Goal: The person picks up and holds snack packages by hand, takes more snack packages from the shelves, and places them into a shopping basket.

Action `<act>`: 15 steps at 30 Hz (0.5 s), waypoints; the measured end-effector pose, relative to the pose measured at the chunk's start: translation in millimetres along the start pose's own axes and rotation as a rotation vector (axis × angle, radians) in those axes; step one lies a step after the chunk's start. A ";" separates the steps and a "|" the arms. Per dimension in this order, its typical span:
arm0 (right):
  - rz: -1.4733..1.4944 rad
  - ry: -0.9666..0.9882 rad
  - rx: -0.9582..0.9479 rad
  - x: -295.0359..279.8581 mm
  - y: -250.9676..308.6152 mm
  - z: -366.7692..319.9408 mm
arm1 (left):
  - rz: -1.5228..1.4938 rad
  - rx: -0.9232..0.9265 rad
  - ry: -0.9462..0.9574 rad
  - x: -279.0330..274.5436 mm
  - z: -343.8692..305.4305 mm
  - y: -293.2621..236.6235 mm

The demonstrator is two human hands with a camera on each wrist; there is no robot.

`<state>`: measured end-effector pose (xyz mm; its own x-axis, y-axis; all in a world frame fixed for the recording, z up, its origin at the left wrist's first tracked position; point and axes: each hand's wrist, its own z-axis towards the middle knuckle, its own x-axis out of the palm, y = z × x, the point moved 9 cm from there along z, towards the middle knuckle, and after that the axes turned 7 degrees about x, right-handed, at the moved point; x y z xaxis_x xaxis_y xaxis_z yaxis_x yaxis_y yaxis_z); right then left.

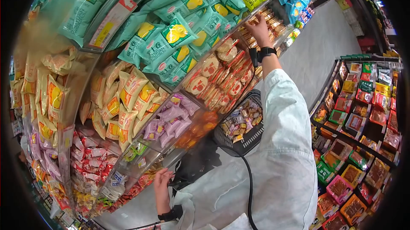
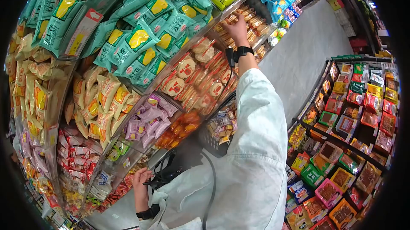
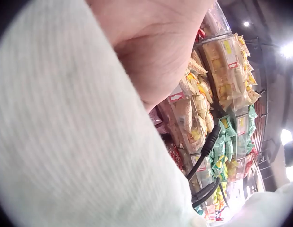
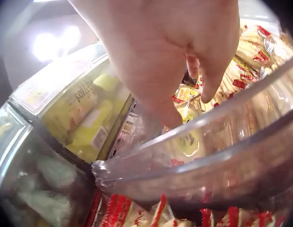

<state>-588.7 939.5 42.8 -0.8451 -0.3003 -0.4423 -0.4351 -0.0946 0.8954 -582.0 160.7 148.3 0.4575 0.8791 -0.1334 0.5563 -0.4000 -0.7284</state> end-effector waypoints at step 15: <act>0.126 0.132 0.054 -15.6 -7.1 -57.3 | -0.054 0.048 0.040 -10.2 -1.4 -1.6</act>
<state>-554.6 890.5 46.2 -0.8474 -0.4286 -0.3134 -0.3477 0.0018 0.9376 -586.6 151.9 151.7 0.4557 0.8876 -0.0670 0.5471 -0.3386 -0.7655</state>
